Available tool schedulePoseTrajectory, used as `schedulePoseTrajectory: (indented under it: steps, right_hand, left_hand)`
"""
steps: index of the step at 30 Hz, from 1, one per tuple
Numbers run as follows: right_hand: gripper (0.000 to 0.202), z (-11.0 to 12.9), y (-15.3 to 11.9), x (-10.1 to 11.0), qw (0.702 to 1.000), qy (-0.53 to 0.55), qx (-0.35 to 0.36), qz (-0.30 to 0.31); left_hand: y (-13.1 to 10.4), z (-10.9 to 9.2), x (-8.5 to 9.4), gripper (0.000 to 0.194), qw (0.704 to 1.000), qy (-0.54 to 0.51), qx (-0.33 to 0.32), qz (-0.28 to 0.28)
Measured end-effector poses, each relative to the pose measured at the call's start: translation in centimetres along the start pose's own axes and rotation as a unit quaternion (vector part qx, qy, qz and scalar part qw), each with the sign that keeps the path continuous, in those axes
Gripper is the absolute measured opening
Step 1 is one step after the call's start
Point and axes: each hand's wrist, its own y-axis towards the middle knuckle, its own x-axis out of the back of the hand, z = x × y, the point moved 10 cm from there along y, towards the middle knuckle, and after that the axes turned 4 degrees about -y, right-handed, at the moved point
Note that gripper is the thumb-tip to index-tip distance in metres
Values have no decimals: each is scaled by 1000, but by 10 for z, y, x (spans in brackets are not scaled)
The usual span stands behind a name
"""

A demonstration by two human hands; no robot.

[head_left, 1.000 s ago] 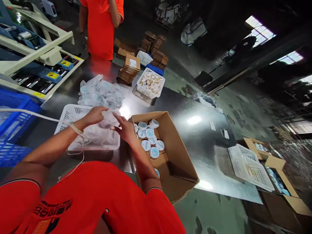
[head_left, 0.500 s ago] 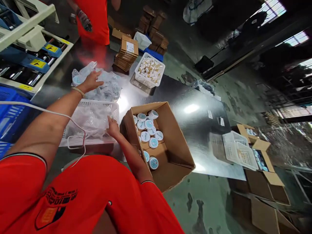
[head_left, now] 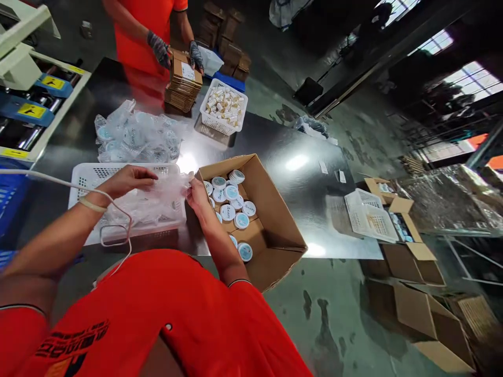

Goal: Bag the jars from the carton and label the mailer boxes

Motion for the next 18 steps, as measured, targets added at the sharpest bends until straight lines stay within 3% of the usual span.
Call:
schedulePoseTrajectory:
  steps: [3, 6, 8, 10, 13, 15, 18]
  right_hand:
    - [30, 4, -10, 7, 996, 83, -30, -2]
    - [29, 2, -26, -1, 994, 71, -53, 61]
    - [40, -9, -38, -13, 988, 50, -84, 117]
    - [42, -18, -42, -18, 988, 35, -83, 123]
    - [31, -13, -38, -3, 999, 1, -14, 30]
    - [30, -6, -38, 7, 999, -23, 19, -16]
    - [31, 3, -42, 13, 997, -64, 34, -17]
  left_hand:
    - [-9, 3, -2, 36, 993, -57, -14, -99]
    - [-18, -2, -7, 23, 981, -68, -41, -178]
    - [-21, -4, -20, 16, 979, -57, -46, -190]
    - [-22, -2, -35, 15, 982, -43, -39, -182]
    - [-27, -4, -49, 19, 983, -14, -38, -178]
    - [-33, -21, -50, 26, 978, 30, -90, -188]
    - [-40, -44, -60, 44, 970, 108, -156, -152]
